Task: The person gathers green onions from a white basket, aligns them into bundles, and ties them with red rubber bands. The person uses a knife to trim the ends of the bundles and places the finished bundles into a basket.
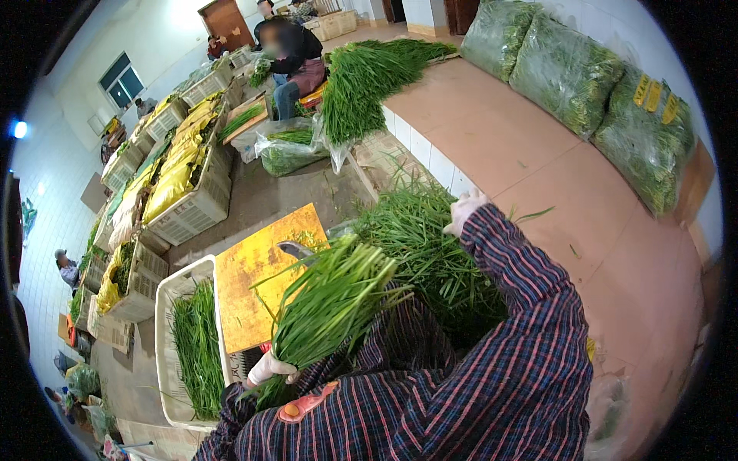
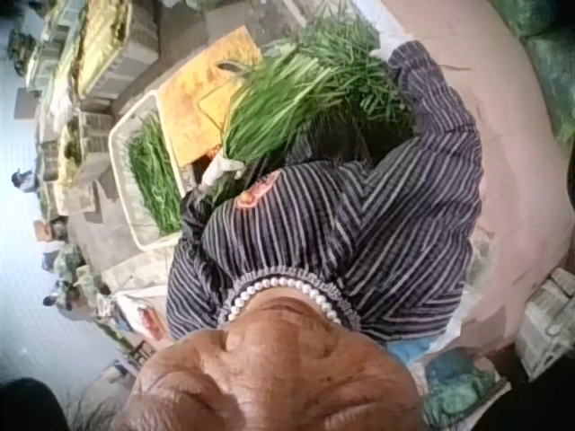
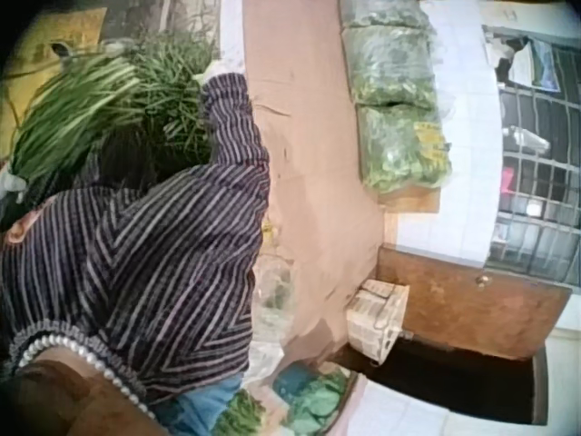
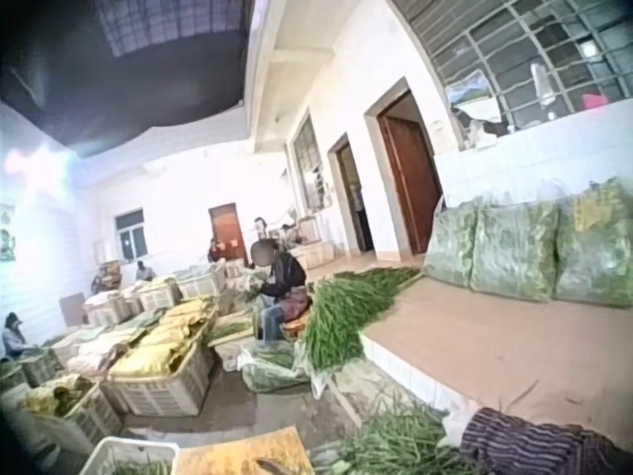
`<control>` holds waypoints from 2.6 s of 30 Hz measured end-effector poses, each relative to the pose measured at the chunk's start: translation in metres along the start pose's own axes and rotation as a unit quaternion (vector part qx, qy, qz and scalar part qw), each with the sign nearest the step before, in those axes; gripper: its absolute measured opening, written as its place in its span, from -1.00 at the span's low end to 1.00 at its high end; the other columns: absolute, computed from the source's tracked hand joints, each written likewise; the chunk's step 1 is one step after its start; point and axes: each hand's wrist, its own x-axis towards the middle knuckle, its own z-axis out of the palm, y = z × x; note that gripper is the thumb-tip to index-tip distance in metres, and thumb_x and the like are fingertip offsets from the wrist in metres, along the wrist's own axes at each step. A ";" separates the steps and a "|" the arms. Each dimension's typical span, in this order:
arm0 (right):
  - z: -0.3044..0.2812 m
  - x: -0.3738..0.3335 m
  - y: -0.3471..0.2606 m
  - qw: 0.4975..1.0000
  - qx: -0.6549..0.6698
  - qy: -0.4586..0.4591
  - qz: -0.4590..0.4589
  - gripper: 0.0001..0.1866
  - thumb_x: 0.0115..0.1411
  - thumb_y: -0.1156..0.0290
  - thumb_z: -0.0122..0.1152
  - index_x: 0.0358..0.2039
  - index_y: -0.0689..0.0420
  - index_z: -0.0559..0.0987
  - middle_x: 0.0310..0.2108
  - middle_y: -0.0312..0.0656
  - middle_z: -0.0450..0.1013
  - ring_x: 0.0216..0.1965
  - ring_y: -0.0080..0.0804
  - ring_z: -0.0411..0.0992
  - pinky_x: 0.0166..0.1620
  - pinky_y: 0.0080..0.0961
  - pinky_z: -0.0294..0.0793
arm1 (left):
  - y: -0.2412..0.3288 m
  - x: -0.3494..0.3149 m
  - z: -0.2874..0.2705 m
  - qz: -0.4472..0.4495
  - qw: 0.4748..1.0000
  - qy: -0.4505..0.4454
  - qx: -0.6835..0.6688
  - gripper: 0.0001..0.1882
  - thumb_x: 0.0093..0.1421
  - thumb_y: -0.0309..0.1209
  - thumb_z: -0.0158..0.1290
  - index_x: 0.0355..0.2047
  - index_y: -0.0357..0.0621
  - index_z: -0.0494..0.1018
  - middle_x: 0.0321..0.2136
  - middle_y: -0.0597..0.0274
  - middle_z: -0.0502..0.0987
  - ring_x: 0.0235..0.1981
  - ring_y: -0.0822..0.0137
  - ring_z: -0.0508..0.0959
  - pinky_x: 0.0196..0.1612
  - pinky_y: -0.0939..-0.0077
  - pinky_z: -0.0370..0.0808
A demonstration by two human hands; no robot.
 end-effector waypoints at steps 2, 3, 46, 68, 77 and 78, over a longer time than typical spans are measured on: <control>0.002 -0.020 -0.022 0.974 0.200 0.060 -0.093 -0.27 0.02 -0.21 0.07 -0.04 0.19 0.45 0.16 0.06 0.16 0.24 -0.04 0.02 0.26 -0.16 -0.02 | -0.001 0.003 -0.005 0.021 1.000 0.005 0.022 -0.67 -0.06 -0.71 0.02 -0.21 -0.32 0.36 -0.63 0.17 0.43 -0.67 0.39 0.42 -0.63 0.54 0.30; 0.014 -0.014 -0.030 0.930 0.291 0.112 -0.195 -0.23 -0.01 -0.31 0.04 -0.04 0.13 0.47 0.18 0.05 0.12 0.23 -0.04 0.02 0.24 -0.19 0.04 | -0.004 0.007 -0.009 0.030 0.999 0.005 0.032 -0.67 -0.06 -0.71 0.02 -0.21 -0.32 0.36 -0.63 0.16 0.44 -0.67 0.38 0.42 -0.63 0.54 0.30; -0.024 -0.035 -0.093 0.800 0.493 -0.116 -0.322 -0.20 0.05 -0.14 0.14 0.03 0.35 0.31 0.00 0.05 0.33 0.03 -0.20 0.29 0.11 -0.40 0.23 | -0.001 -0.018 -0.014 0.054 0.995 0.057 0.065 -0.70 -0.13 -0.68 0.00 -0.29 -0.36 0.38 -0.64 0.14 0.44 -0.72 0.36 0.40 -0.66 0.56 0.31; 0.042 -0.058 -0.085 0.602 0.719 -0.291 -0.190 -0.10 0.03 -0.33 -0.05 0.11 0.21 0.13 0.04 0.11 0.15 0.06 -0.08 0.20 0.05 -0.16 0.26 | -0.013 0.003 -0.004 0.128 0.973 -0.053 -0.184 -0.68 -0.12 -0.62 -0.02 -0.28 -0.51 0.35 -0.68 0.16 0.34 -0.76 0.42 0.24 -0.67 0.58 0.19; 0.034 -0.087 -0.123 0.515 0.791 -0.232 -0.233 -0.58 0.13 0.13 0.19 -0.14 0.19 0.48 -0.42 -0.11 0.53 -0.44 -0.44 0.51 -0.49 -0.62 0.43 | -0.015 0.008 0.005 0.151 0.959 -0.038 -0.237 -0.53 -0.05 -0.49 0.09 -0.13 -0.49 0.28 -0.67 0.24 0.31 -0.70 0.47 0.27 -0.66 0.64 0.17; 0.035 -0.082 -0.119 0.526 0.792 -0.217 -0.220 -0.66 0.11 0.21 0.20 -0.21 0.19 0.50 -0.41 -0.14 0.53 -0.47 -0.48 0.50 -0.52 -0.64 0.40 | -0.015 0.008 0.006 0.148 0.959 -0.037 -0.237 -0.53 -0.05 -0.49 0.09 -0.13 -0.49 0.28 -0.67 0.24 0.31 -0.71 0.47 0.27 -0.66 0.64 0.17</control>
